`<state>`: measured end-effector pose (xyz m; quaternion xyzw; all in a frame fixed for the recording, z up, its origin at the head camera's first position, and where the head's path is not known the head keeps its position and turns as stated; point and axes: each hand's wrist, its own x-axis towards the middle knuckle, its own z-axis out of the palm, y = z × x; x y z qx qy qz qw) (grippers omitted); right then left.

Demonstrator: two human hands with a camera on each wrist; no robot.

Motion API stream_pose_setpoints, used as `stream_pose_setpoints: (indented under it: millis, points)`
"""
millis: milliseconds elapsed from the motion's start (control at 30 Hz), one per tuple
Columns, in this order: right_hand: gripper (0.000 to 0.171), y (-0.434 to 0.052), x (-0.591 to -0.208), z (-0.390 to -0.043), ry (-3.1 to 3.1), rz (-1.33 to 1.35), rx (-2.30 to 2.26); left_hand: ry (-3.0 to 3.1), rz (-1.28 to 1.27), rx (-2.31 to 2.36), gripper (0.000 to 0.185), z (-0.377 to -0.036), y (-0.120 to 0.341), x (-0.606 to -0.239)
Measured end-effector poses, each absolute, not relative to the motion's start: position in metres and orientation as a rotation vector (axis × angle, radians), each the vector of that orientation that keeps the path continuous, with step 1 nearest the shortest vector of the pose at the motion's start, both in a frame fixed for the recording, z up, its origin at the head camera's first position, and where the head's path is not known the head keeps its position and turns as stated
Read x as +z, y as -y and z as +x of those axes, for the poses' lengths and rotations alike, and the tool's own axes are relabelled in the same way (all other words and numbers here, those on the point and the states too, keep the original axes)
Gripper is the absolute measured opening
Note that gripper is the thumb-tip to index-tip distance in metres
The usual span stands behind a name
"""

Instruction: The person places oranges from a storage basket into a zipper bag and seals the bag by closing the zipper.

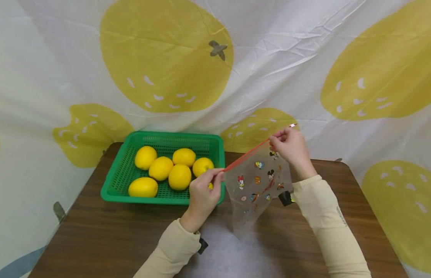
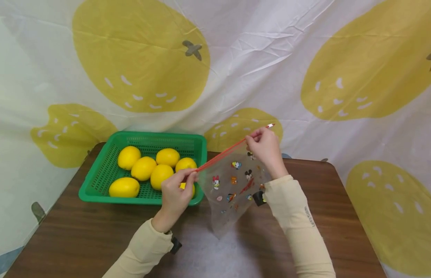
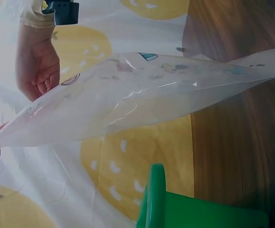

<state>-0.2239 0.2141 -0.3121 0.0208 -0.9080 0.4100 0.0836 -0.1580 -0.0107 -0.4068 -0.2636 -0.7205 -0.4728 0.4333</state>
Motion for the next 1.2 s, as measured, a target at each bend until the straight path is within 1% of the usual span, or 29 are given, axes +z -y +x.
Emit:
stream_pose_setpoints:
  millis: [67, 167, 300, 433, 567, 633, 700, 800, 967, 1200]
  points:
    - [0.019, -0.214, -0.313, -0.226, 2.69, 0.052, 1.257, 1.8, -0.681, -1.166, 0.008, -0.158, 0.011, -0.408]
    - [0.017, -0.214, -0.314, -0.228, 2.662, 0.032, 1.314, 1.825, -0.79, -1.215, 0.013, -0.157, 0.013, -0.407]
    - [0.014, -0.214, -0.315, -0.227, 2.635, 0.032, 1.347, 1.938, -0.921, -1.472, 0.017, -0.161, 0.016, -0.396]
    - [0.013, -0.214, -0.317, -0.224, 2.639, 0.059, 1.298, 2.188, -0.804, -1.682, 0.016, -0.175, 0.011, -0.372]
    - [0.012, -0.209, -0.319, -0.221, 2.677, 0.122, 1.231, 2.494, -0.65, -1.652, 0.027, -0.197, -0.002, -0.351]
    - [0.012, -0.206, -0.319, -0.219, 2.699, 0.161, 1.214, 2.625, -0.621, -1.592, 0.033, -0.206, -0.009, -0.346]
    - [0.011, -0.203, -0.32, -0.218, 2.714, 0.191, 1.194, 2.726, -0.617, -1.53, 0.035, -0.211, -0.016, -0.343]
    - [0.01, -0.2, -0.321, -0.217, 2.724, 0.229, 1.148, 2.79, -0.633, -1.446, 0.029, -0.214, -0.021, -0.343]
    - [0.008, -0.2, -0.322, -0.216, 2.773, 0.249, 1.094, 2.701, -0.622, -1.358, 0.013, -0.216, -0.023, -0.348]
    - [0.004, -0.208, -0.323, -0.215, 2.882, 0.351, 0.876, 2.621, -0.548, -1.331, 0.014, -0.219, -0.012, -0.355]
